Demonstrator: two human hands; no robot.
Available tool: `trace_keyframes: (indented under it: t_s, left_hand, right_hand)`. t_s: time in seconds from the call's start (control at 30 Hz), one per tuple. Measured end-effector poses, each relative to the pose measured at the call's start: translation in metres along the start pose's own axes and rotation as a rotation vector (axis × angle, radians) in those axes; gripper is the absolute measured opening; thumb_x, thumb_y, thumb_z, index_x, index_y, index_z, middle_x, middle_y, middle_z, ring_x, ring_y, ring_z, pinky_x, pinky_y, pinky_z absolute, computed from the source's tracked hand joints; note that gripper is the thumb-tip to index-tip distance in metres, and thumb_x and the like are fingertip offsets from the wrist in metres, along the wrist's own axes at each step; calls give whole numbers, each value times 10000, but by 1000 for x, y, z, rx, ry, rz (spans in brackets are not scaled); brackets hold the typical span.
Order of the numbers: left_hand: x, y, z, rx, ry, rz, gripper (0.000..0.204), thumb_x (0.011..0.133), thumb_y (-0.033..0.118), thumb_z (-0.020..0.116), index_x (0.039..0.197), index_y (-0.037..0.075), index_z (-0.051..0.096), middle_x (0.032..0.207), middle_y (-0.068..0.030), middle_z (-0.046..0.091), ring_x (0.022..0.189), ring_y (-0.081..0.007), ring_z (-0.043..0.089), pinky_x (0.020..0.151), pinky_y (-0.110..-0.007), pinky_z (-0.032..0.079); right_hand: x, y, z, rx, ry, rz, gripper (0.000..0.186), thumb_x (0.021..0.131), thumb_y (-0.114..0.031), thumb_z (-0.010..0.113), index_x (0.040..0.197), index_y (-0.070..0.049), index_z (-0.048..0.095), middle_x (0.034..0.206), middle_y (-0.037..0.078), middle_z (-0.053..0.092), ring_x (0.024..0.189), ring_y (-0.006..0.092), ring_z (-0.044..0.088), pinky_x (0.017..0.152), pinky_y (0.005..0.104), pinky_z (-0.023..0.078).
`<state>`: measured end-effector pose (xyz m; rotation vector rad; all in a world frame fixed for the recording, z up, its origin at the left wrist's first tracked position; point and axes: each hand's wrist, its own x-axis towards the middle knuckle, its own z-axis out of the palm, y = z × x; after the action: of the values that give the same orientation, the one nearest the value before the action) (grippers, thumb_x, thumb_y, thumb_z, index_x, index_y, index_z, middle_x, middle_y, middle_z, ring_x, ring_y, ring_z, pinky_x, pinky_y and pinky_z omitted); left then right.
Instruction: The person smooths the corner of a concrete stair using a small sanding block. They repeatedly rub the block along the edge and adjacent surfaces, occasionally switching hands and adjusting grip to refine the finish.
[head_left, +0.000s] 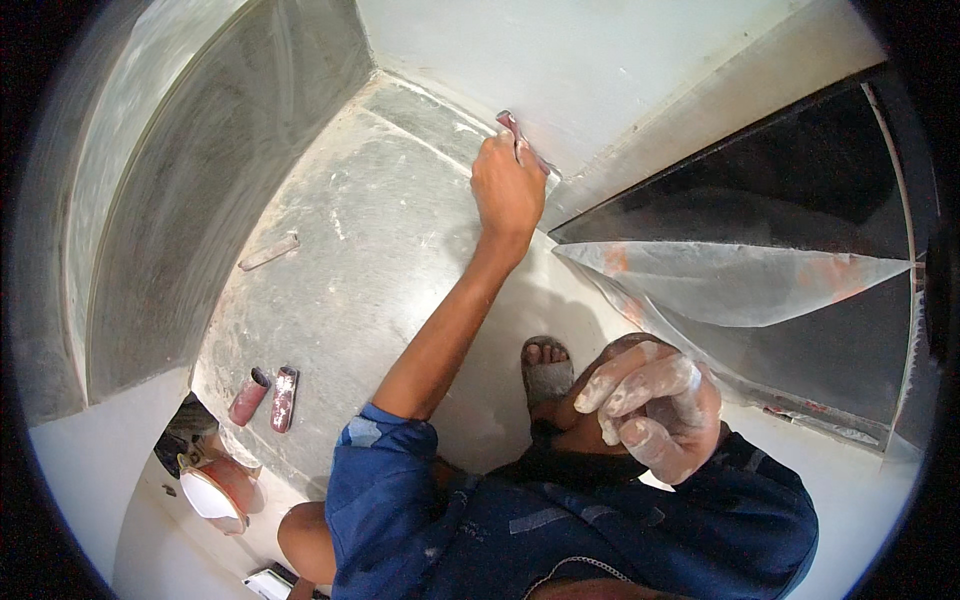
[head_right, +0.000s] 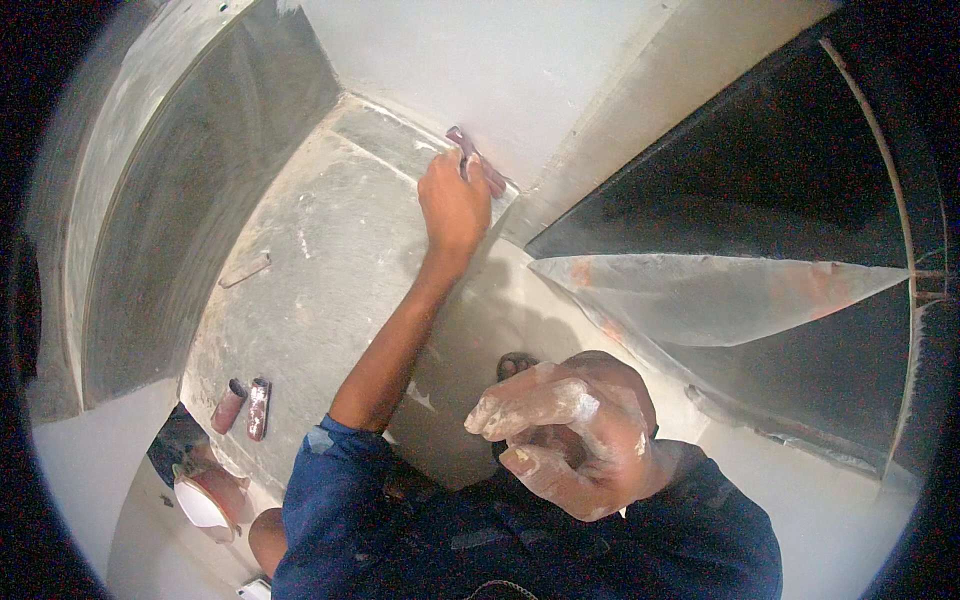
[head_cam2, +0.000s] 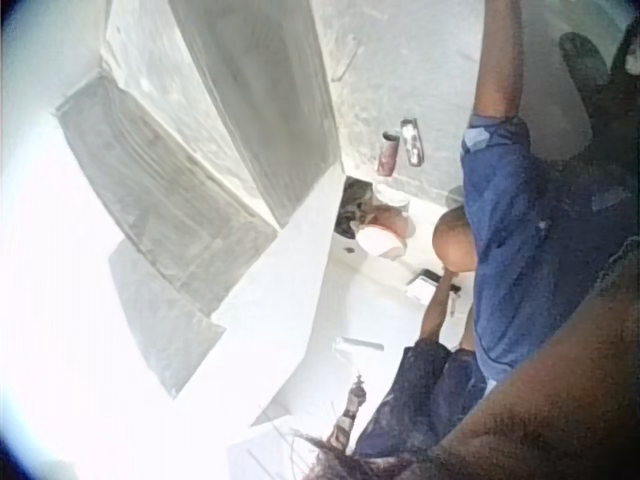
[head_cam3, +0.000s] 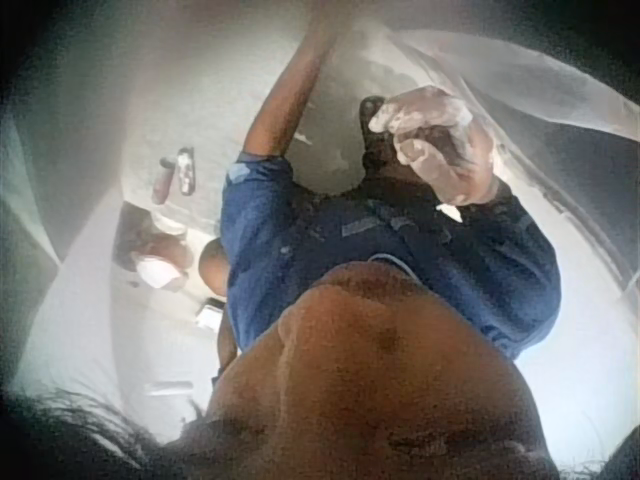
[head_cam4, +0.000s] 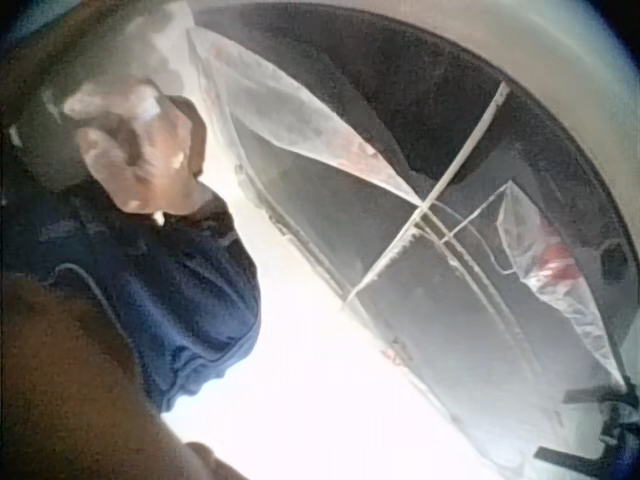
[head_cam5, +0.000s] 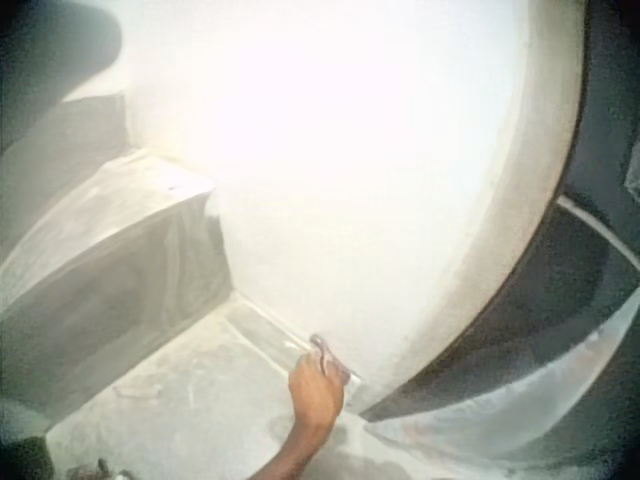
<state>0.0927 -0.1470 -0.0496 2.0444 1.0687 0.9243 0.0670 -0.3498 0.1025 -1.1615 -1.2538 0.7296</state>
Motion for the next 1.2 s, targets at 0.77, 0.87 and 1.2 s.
trace_keyframes:
  t_s: [0.77, 0.87, 1.2]
  left_hand:
    - [77, -71, -70, -61, 351, -195, 341, 845, 231, 597, 998, -70, 637, 909, -249, 664, 862, -380, 651, 786, -419, 485]
    - [119, -94, -63, 146, 312, -161, 250, 817, 153, 584, 888, -79, 641, 878, -253, 661, 852, -397, 644, 789, -436, 495]
    - [144, -92, -36, 120, 261, -205, 282, 823, 206, 564, 910, -46, 656, 915, -270, 646, 890, -417, 621, 821, -460, 472]
  right_hand:
    - [-32, -29, -9, 77, 103, 193, 174, 913, -157, 567, 1008, -19, 517, 959, 194, 606, 765, 198, 594, 701, 313, 483]
    - [-31, -26, -12, 61, 52, 160, 193, 938, -202, 544, 1016, -35, 487, 988, 186, 578, 631, 108, 539, 593, 237, 468]
    - [-36, -23, -19, 126, 158, 216, 159, 865, -78, 590, 994, -7, 530, 929, 199, 621, 830, 256, 643, 751, 360, 509]
